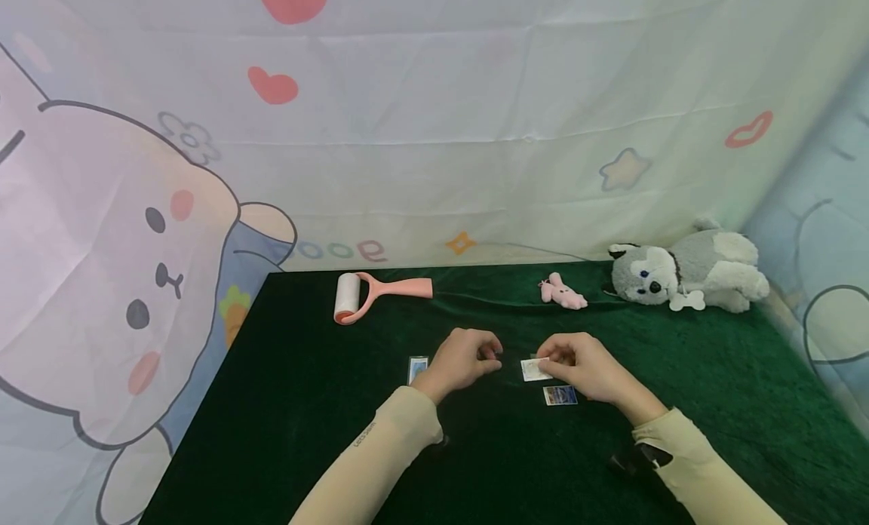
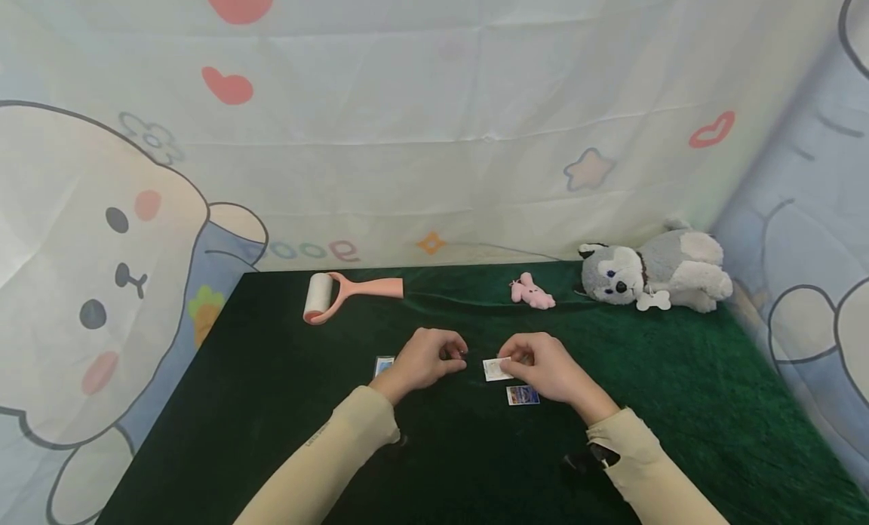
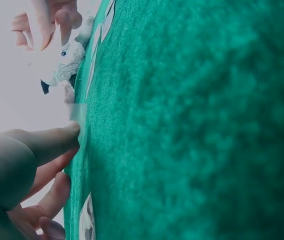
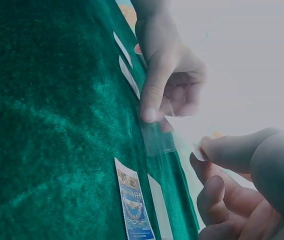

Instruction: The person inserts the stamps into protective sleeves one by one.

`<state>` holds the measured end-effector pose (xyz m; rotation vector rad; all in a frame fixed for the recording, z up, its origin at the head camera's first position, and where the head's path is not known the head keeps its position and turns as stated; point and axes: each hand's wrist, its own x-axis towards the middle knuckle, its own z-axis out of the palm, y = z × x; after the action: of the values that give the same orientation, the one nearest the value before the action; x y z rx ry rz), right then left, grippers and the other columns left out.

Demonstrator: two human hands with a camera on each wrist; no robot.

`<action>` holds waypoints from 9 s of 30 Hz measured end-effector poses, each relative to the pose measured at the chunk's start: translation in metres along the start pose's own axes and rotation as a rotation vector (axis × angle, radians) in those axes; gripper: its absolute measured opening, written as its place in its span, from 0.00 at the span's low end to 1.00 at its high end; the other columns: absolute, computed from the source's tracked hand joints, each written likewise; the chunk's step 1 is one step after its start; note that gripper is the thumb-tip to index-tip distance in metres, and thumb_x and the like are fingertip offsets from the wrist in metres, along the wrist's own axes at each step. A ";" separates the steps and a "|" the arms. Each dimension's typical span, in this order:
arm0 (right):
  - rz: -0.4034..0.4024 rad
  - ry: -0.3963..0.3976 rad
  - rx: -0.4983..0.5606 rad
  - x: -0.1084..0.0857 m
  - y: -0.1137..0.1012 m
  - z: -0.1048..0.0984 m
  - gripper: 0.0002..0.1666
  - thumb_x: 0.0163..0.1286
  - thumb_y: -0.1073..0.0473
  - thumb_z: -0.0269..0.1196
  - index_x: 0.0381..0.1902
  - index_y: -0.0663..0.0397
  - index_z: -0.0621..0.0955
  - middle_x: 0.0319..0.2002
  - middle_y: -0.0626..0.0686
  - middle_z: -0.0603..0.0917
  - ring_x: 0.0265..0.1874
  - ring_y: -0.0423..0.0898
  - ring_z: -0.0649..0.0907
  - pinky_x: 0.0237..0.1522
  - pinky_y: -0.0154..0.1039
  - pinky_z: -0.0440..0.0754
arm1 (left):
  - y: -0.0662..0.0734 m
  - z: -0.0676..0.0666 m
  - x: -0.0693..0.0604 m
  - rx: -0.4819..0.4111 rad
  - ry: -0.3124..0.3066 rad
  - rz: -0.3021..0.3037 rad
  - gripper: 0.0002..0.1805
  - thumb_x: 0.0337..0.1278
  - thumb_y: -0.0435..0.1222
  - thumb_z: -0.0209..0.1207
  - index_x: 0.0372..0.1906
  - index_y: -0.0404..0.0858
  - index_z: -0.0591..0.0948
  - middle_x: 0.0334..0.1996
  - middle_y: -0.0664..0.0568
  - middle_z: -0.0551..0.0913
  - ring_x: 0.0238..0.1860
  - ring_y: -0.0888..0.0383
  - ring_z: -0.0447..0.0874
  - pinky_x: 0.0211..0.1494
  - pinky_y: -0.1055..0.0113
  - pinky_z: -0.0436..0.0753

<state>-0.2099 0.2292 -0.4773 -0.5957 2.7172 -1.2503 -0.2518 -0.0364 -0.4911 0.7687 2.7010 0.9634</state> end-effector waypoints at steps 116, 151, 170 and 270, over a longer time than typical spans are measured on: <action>-0.016 0.117 0.064 0.033 -0.029 0.021 0.06 0.73 0.59 0.69 0.42 0.56 0.87 0.33 0.49 0.88 0.28 0.46 0.82 0.30 0.38 0.80 | -0.027 -0.038 -0.033 -0.336 0.111 0.005 0.10 0.74 0.45 0.64 0.46 0.48 0.93 0.32 0.61 0.89 0.36 0.57 0.83 0.45 0.60 0.84; 0.009 0.075 0.025 0.032 -0.031 0.022 0.08 0.73 0.57 0.69 0.41 0.56 0.88 0.30 0.48 0.87 0.24 0.45 0.81 0.27 0.38 0.81 | -0.025 -0.037 -0.030 -0.328 0.109 0.028 0.12 0.72 0.44 0.66 0.50 0.43 0.92 0.34 0.59 0.92 0.34 0.59 0.86 0.45 0.64 0.86; 0.001 0.090 -0.007 0.032 -0.032 0.020 0.06 0.71 0.58 0.71 0.38 0.55 0.89 0.29 0.47 0.87 0.26 0.45 0.80 0.28 0.38 0.80 | -0.023 -0.037 -0.031 -0.333 0.115 0.023 0.12 0.71 0.46 0.67 0.48 0.46 0.93 0.32 0.61 0.91 0.36 0.58 0.86 0.50 0.59 0.85; -0.080 -0.058 0.246 0.034 -0.032 0.022 0.10 0.77 0.62 0.64 0.52 0.58 0.84 0.40 0.57 0.89 0.30 0.48 0.85 0.31 0.39 0.83 | -0.011 -0.024 -0.031 -0.364 0.111 0.197 0.24 0.61 0.39 0.75 0.62 0.47 0.86 0.44 0.58 0.85 0.32 0.58 0.82 0.28 0.63 0.84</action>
<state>-0.2260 0.1817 -0.4656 -0.7039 2.4629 -1.5304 -0.2381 -0.0729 -0.4800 0.9360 2.4575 1.5304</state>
